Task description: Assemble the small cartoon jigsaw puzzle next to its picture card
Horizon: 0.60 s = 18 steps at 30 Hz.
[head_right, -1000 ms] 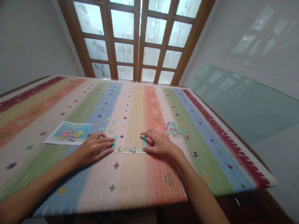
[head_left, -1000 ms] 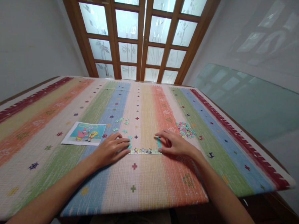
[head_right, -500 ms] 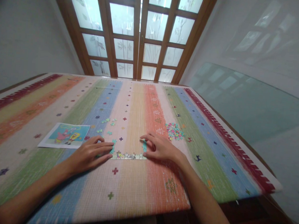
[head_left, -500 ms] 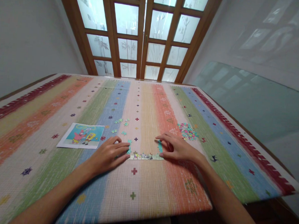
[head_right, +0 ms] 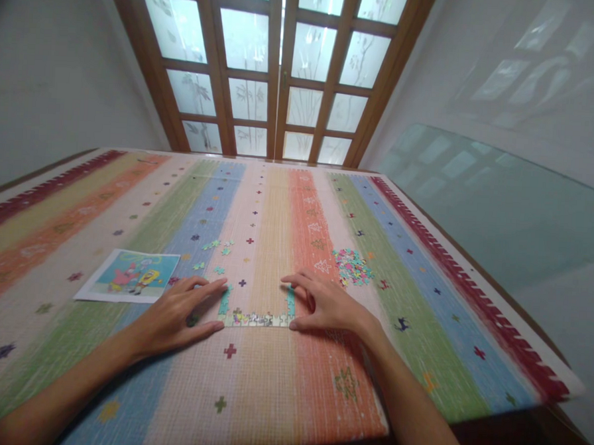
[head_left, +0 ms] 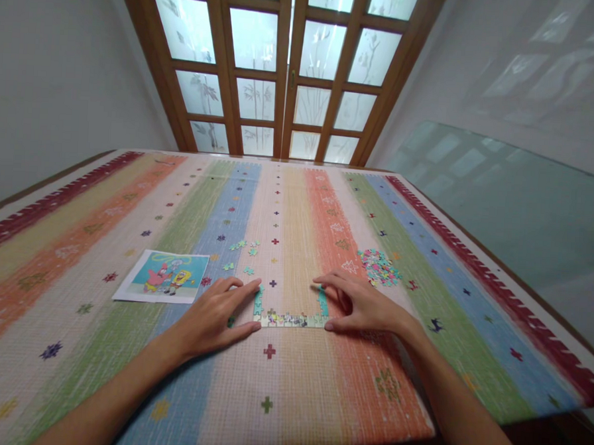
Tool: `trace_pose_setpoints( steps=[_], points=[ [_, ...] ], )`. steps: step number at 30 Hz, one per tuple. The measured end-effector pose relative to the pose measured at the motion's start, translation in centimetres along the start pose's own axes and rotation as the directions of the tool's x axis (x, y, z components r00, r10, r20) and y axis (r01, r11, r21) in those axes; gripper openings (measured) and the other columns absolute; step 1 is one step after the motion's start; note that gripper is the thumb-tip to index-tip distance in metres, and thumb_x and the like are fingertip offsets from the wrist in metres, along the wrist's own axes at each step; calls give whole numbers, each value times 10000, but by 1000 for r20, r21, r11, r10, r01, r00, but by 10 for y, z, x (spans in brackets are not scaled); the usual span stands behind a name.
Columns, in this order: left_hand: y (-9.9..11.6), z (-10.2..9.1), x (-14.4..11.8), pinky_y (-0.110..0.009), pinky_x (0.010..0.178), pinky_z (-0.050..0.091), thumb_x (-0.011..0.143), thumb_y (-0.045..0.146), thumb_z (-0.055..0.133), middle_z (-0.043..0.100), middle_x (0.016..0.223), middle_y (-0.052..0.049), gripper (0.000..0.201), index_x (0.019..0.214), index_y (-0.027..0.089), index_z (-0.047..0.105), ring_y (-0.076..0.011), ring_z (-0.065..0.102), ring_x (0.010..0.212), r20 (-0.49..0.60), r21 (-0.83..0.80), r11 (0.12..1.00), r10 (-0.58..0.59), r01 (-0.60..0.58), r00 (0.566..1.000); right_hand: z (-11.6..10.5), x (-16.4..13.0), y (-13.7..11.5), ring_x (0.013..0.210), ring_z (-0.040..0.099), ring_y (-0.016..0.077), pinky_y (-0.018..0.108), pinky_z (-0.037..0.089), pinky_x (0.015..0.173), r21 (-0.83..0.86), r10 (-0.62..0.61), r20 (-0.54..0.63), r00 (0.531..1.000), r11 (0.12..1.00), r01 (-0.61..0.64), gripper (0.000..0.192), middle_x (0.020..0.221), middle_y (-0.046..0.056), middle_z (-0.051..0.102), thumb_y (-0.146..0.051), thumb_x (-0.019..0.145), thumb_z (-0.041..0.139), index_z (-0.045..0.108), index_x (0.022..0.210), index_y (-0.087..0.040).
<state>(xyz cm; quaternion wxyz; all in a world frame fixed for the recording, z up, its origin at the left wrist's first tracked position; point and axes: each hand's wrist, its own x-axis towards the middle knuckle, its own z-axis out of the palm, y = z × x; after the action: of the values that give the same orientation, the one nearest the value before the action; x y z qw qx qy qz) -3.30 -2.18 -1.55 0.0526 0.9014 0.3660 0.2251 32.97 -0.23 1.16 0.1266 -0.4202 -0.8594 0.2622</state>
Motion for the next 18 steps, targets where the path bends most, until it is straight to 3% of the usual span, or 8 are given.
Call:
trace_pose_setpoints(
  steps=[11, 18],
  points=[
    [-1, 0, -1, -418, 935, 539, 982, 461, 636, 642, 1204, -97, 604, 1498, 230, 423, -274, 626, 1058, -4, -16, 1000, -7, 7, 1000, -6, 2, -6, 1176, 626, 282, 425, 527, 1006, 4, -40, -12, 999, 999, 41, 659, 1321, 89, 644, -310, 763, 841, 606, 1378, -282],
    [5, -1, 2, -400, 875, 559, 1022, 372, 589, 659, 1127, -91, 433, 1422, 232, 501, -248, 632, 1005, -76, -43, 998, 48, -52, 996, -5, 2, -5, 1114, 649, 265, 419, 534, 961, -3, -75, -89, 993, 997, 75, 491, 1237, 97, 677, -267, 846, 746, 626, 1322, -265]
  ],
)
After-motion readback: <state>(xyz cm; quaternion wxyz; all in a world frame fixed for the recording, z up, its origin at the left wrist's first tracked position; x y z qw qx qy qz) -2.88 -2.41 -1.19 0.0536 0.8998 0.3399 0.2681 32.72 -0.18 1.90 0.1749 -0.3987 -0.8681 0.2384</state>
